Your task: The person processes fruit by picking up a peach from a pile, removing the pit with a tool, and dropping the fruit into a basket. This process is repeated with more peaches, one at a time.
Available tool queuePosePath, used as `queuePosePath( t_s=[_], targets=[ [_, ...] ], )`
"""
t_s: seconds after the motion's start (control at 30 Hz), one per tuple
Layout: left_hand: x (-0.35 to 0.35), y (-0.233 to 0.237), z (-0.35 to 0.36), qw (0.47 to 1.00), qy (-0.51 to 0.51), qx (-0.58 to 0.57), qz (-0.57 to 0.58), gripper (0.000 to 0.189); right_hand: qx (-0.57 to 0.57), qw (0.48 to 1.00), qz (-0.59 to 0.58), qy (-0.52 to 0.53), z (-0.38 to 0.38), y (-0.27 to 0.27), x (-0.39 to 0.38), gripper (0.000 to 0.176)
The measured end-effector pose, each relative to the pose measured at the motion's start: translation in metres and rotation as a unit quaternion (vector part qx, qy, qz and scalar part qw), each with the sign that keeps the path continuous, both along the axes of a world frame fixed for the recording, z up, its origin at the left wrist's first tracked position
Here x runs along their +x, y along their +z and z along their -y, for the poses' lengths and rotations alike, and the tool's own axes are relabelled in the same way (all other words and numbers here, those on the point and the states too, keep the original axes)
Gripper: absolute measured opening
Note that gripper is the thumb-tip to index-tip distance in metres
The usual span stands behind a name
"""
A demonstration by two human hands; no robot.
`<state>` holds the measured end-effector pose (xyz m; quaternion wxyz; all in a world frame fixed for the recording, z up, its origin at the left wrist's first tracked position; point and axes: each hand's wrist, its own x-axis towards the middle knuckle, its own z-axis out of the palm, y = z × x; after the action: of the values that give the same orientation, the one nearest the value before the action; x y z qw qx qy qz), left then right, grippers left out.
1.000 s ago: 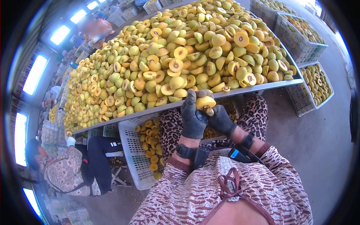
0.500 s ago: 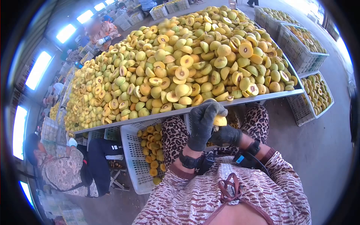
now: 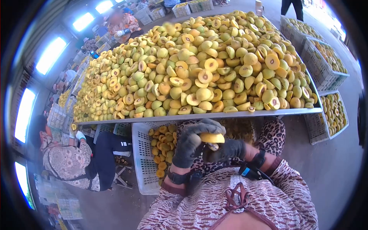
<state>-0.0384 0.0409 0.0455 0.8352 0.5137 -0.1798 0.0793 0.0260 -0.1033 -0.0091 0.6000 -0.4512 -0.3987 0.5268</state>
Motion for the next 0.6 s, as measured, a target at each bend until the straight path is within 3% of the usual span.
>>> queuePosePath(
  t_s=[0.07,0.1,0.13,0.2,0.27,0.3,0.37,0.4,0.43,0.47,0.5,0.53,0.57,0.6],
  targets=[
    [0.007,-0.012,-0.018,0.994,-0.064,0.09,-0.006,0.027,0.041,0.996,0.07,-0.031,0.001,-0.026,-0.002,0.035],
    [0.006,-0.014,-0.012,0.995,-0.049,0.024,-0.079,0.022,0.053,0.988,0.136,-0.043,-0.002,-0.028,-0.001,0.037],
    [0.013,-0.027,0.0,0.99,-0.012,-0.095,-0.105,0.022,0.045,0.968,0.191,-0.156,-0.008,-0.038,-0.006,0.045],
    [0.021,-0.029,-0.002,0.975,-0.009,-0.151,-0.161,0.028,-0.006,0.962,0.246,-0.115,-0.007,-0.042,0.013,0.055],
    [0.02,-0.014,-0.006,0.944,-0.034,-0.264,-0.194,0.035,0.102,0.922,0.337,-0.16,-0.012,-0.017,0.013,0.045],
    [0.018,-0.016,-0.009,0.944,-0.032,-0.267,-0.192,0.035,0.1,0.923,0.339,-0.156,-0.014,-0.02,0.015,0.045],
    [0.021,-0.026,-0.022,0.948,-0.002,-0.268,-0.174,0.04,0.107,0.885,0.444,-0.089,-0.017,-0.029,0.027,0.028],
    [0.022,-0.031,-0.035,0.946,0.098,-0.262,-0.165,0.041,0.108,0.884,0.447,-0.086,-0.013,-0.026,0.028,0.028],
    [0.022,-0.039,-0.054,0.935,0.196,-0.253,-0.154,0.043,0.034,0.921,0.377,-0.091,-0.007,-0.018,0.025,0.021],
    [0.021,-0.053,-0.08,0.923,0.306,-0.16,-0.168,0.042,-0.041,0.947,0.302,-0.096,0.0,-0.007,0.022,0.015],
    [0.022,-0.068,-0.106,0.893,0.41,-0.064,-0.177,0.041,-0.04,0.95,0.274,-0.145,0.003,0.007,0.015,0.007],
    [0.026,-0.08,-0.125,0.894,0.41,-0.064,-0.168,0.041,-0.035,0.948,0.281,-0.146,0.009,-0.015,0.026,0.007],
    [0.029,-0.092,-0.141,0.761,0.584,0.249,-0.132,0.039,-0.084,0.895,0.41,-0.153,0.024,-0.059,0.043,0.008],
    [0.03,-0.099,-0.147,0.516,0.673,0.524,-0.081,0.037,-0.135,0.824,0.528,-0.156,0.039,-0.089,0.05,0.011]
  ],
)
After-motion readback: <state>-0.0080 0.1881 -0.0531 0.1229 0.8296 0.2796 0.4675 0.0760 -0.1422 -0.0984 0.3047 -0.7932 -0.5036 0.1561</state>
